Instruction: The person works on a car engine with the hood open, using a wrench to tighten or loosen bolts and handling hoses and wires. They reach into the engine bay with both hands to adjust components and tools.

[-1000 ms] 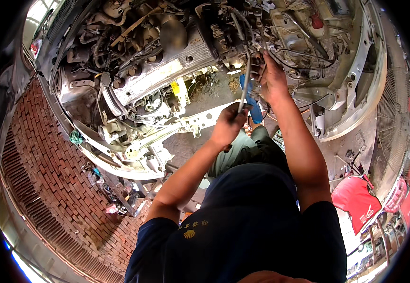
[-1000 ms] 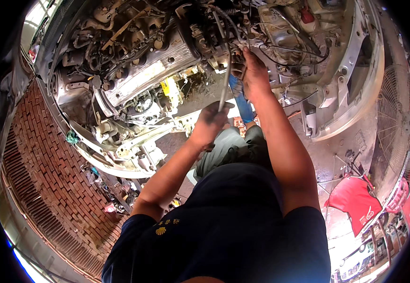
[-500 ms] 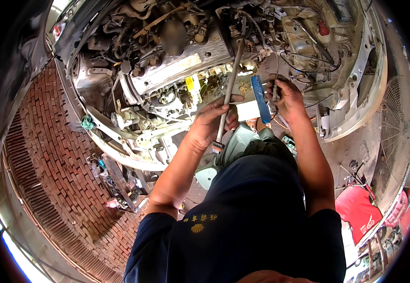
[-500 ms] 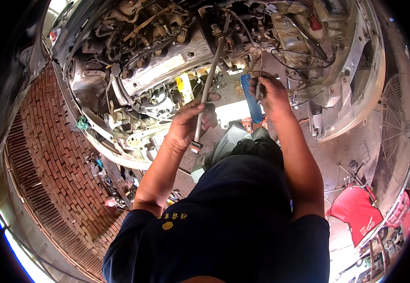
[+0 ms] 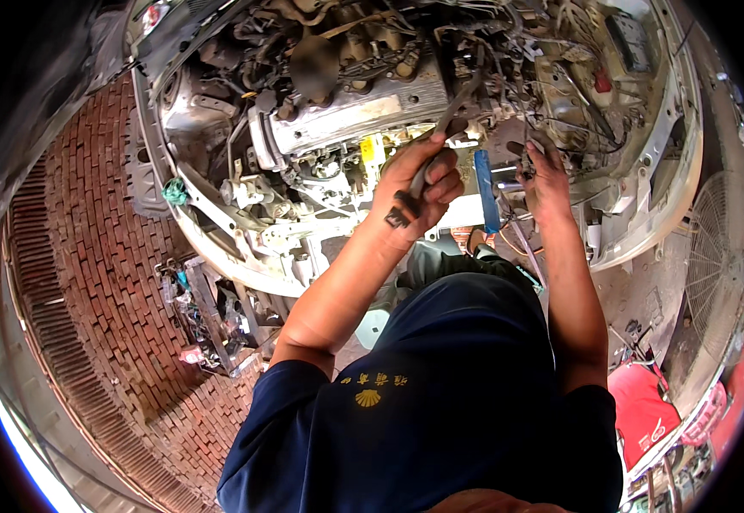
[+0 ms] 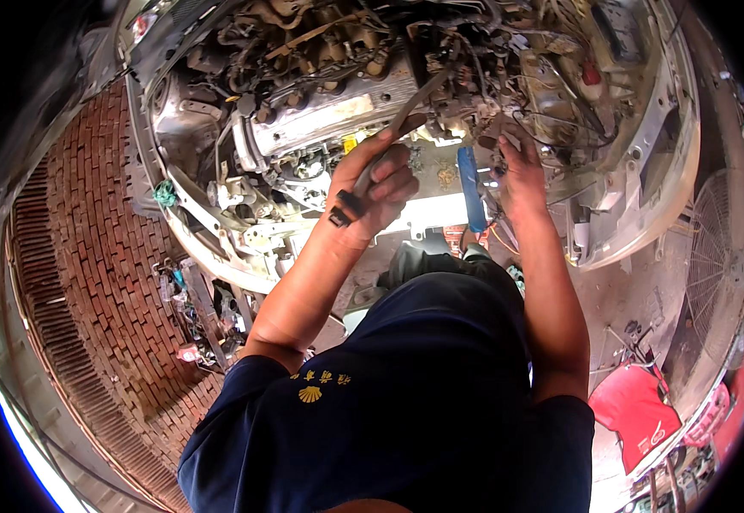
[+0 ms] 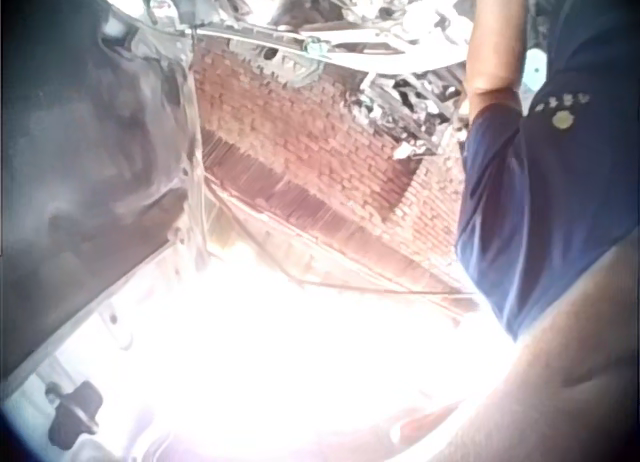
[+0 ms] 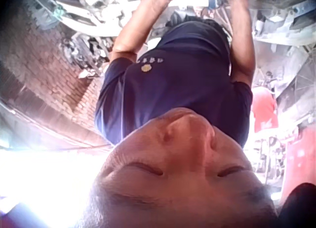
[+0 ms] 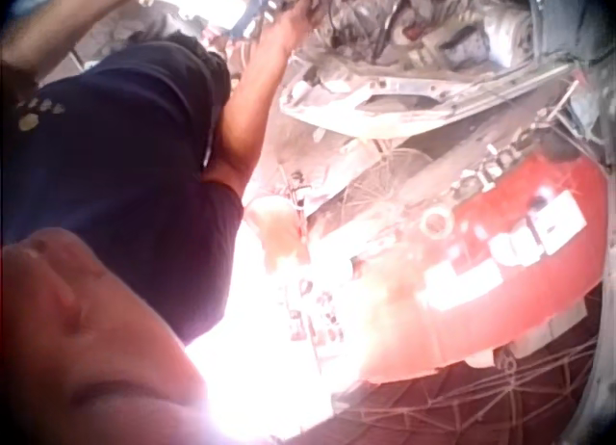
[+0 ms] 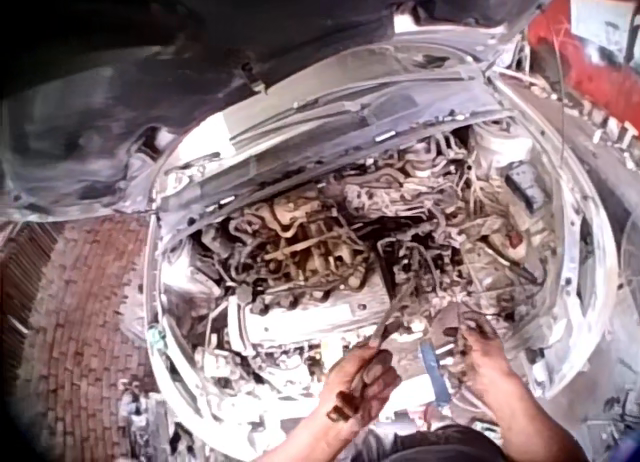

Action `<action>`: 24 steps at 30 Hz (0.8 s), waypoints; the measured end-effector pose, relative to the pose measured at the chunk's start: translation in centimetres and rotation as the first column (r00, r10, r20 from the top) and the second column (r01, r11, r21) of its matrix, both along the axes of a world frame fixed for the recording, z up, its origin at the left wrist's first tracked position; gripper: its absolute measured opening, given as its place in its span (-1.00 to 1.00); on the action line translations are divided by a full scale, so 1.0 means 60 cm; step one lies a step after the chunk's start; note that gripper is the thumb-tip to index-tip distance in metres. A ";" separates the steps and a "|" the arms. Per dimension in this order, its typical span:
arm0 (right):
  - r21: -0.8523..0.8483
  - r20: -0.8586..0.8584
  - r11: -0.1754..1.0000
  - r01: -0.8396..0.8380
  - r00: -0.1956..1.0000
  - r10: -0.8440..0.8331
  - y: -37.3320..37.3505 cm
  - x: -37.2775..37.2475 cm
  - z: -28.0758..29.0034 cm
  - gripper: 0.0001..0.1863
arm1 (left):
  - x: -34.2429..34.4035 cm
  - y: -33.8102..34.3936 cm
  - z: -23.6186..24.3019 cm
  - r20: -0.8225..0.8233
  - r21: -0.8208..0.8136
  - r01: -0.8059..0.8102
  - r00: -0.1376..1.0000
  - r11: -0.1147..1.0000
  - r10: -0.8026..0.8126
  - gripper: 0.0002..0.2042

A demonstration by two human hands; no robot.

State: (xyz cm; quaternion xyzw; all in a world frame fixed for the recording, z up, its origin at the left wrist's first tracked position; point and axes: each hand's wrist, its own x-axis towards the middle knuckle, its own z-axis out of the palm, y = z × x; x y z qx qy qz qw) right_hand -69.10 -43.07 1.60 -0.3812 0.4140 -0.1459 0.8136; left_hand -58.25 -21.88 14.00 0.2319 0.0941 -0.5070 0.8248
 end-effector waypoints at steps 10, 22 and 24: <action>0.123 0.257 0.967 -0.225 0.948 0.188 -0.009 -0.004 -0.001 -0.63 | 0.019 -0.014 -0.018 0.054 0.214 -0.308 0.951 0.927 0.303 -0.79; 0.022 0.275 0.979 -0.200 0.943 0.187 -0.007 -0.001 0.006 -0.67 | 0.039 -0.039 -0.063 0.039 0.334 -0.398 0.912 0.854 0.409 -0.86; 0.028 0.221 0.977 -0.211 0.955 0.199 -0.007 0.001 0.010 -0.69 | 0.041 -0.040 -0.074 0.042 0.354 -0.413 0.904 0.839 0.426 -0.82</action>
